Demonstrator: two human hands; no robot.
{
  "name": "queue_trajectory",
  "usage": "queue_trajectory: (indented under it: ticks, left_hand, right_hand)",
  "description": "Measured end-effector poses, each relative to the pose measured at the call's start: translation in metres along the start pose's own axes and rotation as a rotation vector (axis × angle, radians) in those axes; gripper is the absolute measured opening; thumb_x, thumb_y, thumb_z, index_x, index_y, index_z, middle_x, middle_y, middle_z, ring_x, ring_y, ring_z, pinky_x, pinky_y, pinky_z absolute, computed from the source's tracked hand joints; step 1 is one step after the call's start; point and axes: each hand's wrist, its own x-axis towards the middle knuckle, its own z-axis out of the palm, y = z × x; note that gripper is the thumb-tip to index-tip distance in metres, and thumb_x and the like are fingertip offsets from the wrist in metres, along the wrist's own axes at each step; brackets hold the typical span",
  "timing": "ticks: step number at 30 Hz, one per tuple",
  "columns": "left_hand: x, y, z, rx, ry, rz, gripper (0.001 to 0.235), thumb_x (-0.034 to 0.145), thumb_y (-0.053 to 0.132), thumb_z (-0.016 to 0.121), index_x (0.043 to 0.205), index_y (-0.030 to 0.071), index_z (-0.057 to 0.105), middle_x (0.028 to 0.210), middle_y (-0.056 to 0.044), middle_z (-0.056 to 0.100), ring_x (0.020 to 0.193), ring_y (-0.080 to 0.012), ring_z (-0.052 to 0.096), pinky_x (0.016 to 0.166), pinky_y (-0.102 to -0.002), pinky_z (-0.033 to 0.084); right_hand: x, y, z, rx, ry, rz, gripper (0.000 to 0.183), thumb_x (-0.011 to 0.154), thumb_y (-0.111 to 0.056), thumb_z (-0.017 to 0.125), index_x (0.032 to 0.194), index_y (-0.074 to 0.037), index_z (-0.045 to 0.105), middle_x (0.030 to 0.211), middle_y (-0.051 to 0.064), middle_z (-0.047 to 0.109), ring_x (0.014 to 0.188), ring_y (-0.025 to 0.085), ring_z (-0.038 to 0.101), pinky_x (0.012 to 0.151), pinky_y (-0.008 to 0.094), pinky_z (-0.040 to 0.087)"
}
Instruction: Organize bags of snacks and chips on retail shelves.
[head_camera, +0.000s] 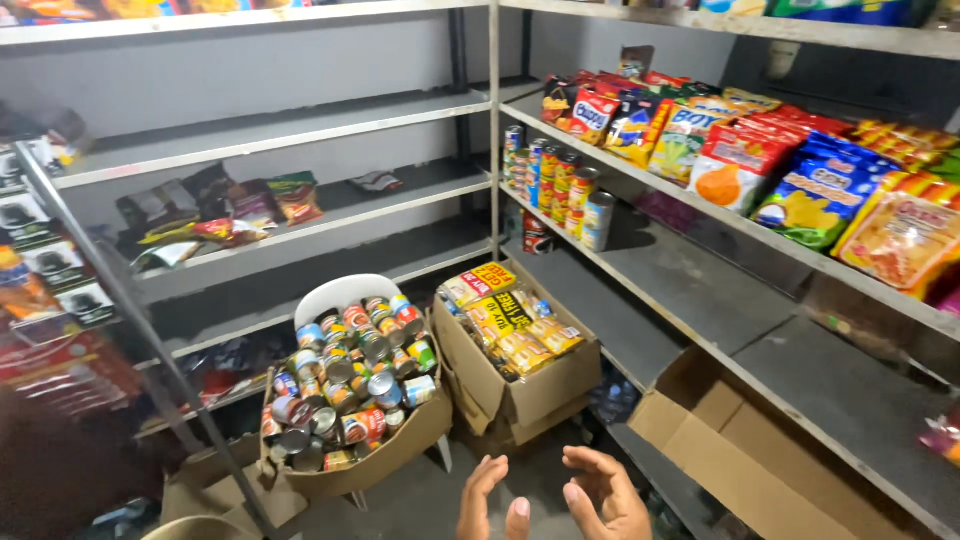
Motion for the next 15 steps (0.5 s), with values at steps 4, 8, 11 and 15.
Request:
queue_trajectory:
  ticks: [4, 8, 11, 15]
  left_hand:
    - [0.01, -0.02, -0.012, 0.049, 0.074, -0.003, 0.038, 0.09, 0.026, 0.071, 0.118, 0.0, 0.068, 0.123, -0.018, 0.074, 0.127, -0.0387, 0.065, 0.111, -0.049, 0.045]
    - [0.032, -0.04, -0.019, 0.12, 0.069, 0.01, 0.04, 0.091, 0.026, 0.072, 0.12, 0.0, 0.067, 0.125, -0.018, 0.073, 0.128, -0.039, 0.064, 0.111, -0.049, 0.044]
    - [0.047, -0.071, -0.015, 0.148, 0.09, 0.021, 0.041, 0.09, 0.027, 0.073, 0.121, 0.0, 0.066, 0.126, -0.019, 0.072, 0.129, -0.0397, 0.063, 0.111, -0.049, 0.044]
    - [0.078, -0.121, 0.002, 0.181, 0.154, 0.089, 0.044, 0.088, 0.03, 0.074, 0.12, 0.002, 0.067, 0.124, -0.017, 0.073, 0.128, -0.0385, 0.064, 0.113, -0.049, 0.043]
  right_hand:
    - [0.027, 0.011, 0.023, 0.034, -0.081, -0.019, 0.049, 0.085, -0.001, 0.073, 0.132, -0.001, 0.06, 0.13, 0.012, 0.069, 0.119, 0.02, 0.065, 0.097, 0.034, 0.051]
    - [0.067, 0.007, 0.046, 0.062, -0.171, -0.051, 0.05, 0.086, 0.0, 0.073, 0.133, 0.0, 0.059, 0.13, 0.013, 0.068, 0.12, 0.019, 0.064, 0.098, 0.034, 0.051]
    - [0.099, 0.029, 0.056, 0.059, -0.224, -0.067, 0.05, 0.085, 0.0, 0.074, 0.133, 0.0, 0.06, 0.129, 0.013, 0.069, 0.116, 0.019, 0.066, 0.096, 0.034, 0.052]
    - [0.155, 0.047, 0.067, 0.039, -0.255, -0.079, 0.05, 0.083, -0.001, 0.076, 0.131, -0.001, 0.062, 0.126, 0.014, 0.07, 0.109, 0.02, 0.069, 0.088, 0.034, 0.056]
